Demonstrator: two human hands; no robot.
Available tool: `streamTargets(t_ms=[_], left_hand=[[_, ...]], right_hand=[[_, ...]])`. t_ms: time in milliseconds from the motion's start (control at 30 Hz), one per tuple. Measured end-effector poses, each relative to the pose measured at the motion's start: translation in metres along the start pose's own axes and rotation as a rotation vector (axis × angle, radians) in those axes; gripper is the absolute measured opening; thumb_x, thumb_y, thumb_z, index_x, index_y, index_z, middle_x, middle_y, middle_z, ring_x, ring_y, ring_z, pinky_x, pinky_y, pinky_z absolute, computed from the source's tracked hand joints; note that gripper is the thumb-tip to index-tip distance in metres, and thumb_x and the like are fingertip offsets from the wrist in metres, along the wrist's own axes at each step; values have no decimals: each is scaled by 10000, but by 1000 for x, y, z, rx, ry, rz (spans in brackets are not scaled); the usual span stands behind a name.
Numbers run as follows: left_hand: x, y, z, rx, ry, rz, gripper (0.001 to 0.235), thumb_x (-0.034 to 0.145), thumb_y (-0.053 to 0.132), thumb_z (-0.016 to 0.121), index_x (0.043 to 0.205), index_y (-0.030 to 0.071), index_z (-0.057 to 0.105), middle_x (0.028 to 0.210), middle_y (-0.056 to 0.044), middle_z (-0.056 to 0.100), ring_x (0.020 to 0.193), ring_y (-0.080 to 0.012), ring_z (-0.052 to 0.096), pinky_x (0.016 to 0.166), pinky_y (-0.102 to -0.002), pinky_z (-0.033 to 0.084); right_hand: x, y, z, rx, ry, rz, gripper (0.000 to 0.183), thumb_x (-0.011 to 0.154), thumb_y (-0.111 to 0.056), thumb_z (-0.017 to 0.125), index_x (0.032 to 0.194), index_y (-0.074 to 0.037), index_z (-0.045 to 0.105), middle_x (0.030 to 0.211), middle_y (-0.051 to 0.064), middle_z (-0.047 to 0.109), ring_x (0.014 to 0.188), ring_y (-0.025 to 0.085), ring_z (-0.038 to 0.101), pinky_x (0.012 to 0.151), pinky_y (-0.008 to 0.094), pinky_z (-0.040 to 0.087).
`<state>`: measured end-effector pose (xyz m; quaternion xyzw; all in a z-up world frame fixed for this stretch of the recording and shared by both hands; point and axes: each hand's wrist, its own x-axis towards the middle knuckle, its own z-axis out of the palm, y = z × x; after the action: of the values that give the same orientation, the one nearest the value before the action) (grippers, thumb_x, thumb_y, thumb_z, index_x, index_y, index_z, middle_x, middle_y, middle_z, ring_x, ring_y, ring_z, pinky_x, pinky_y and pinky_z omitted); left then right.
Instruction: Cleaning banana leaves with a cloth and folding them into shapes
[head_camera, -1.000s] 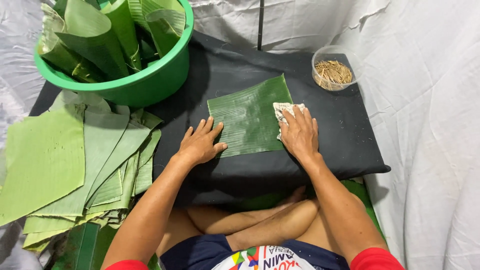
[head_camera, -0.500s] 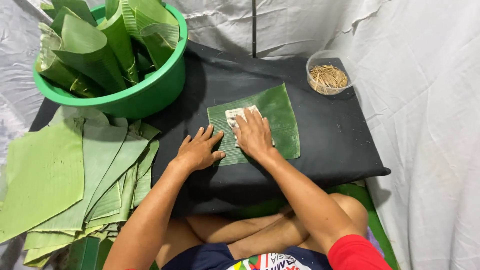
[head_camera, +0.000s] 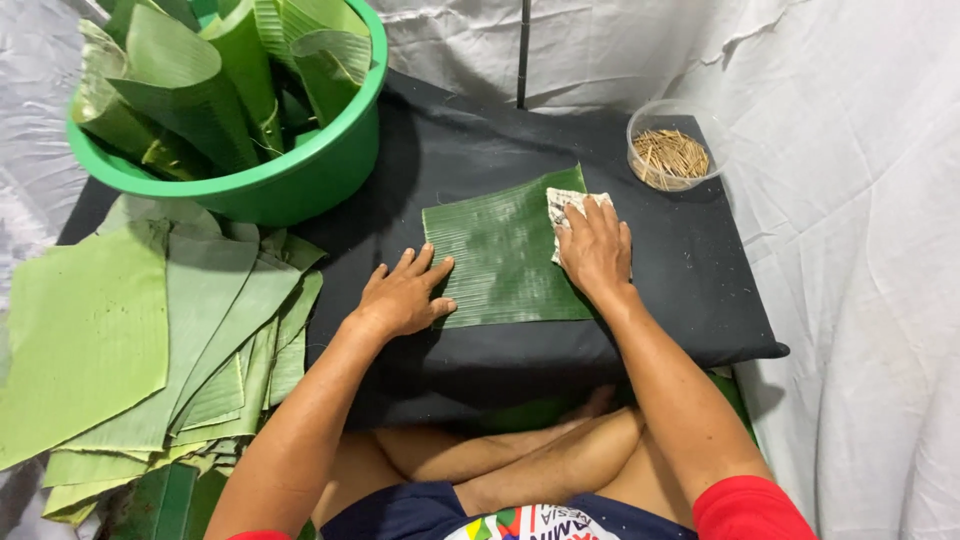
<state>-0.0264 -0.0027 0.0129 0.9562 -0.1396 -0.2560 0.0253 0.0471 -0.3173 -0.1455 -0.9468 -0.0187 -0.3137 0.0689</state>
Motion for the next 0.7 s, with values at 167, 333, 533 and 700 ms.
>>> streamTargets(t_ms=[167,333,533,700], left_hand=[[2,1,-1,-17,-11,-3,716,1010,562,496,1643,342,243,1734,-53,151,1589,-315,156,1230,-621,205],[4,1,-1,-15,-24,-7,719,1008,556,505,1642,350,236,1737,-46,139,1591,-313,148,1229,-629,198],[0,4,-5,-9,-41,-15,713,1019,540,489,1649,329,227,1737,-61,135,1592,-317,139,1233,-618,197],[1,2,-4,12,-48,-16,714,1021,550,478,1649,337,211,1738,-45,128,1592,-300,139,1237,-609,197]], right_hand=[[15,25,22,8,59,-57,272,929,-387,682,1165,-271,751,1254,32,702,1205,274,644,867,484,564],[43,-17,5,34,164,-105,253,913,-323,694,1139,-245,778,1220,52,706,1145,260,660,811,438,593],[41,-121,-16,221,-85,-161,264,931,-304,671,1175,-236,746,1321,93,660,1254,297,596,886,517,550],[35,-122,-8,197,-389,-87,430,1024,-404,523,1421,-253,589,1520,115,526,1432,360,451,1092,657,350]])
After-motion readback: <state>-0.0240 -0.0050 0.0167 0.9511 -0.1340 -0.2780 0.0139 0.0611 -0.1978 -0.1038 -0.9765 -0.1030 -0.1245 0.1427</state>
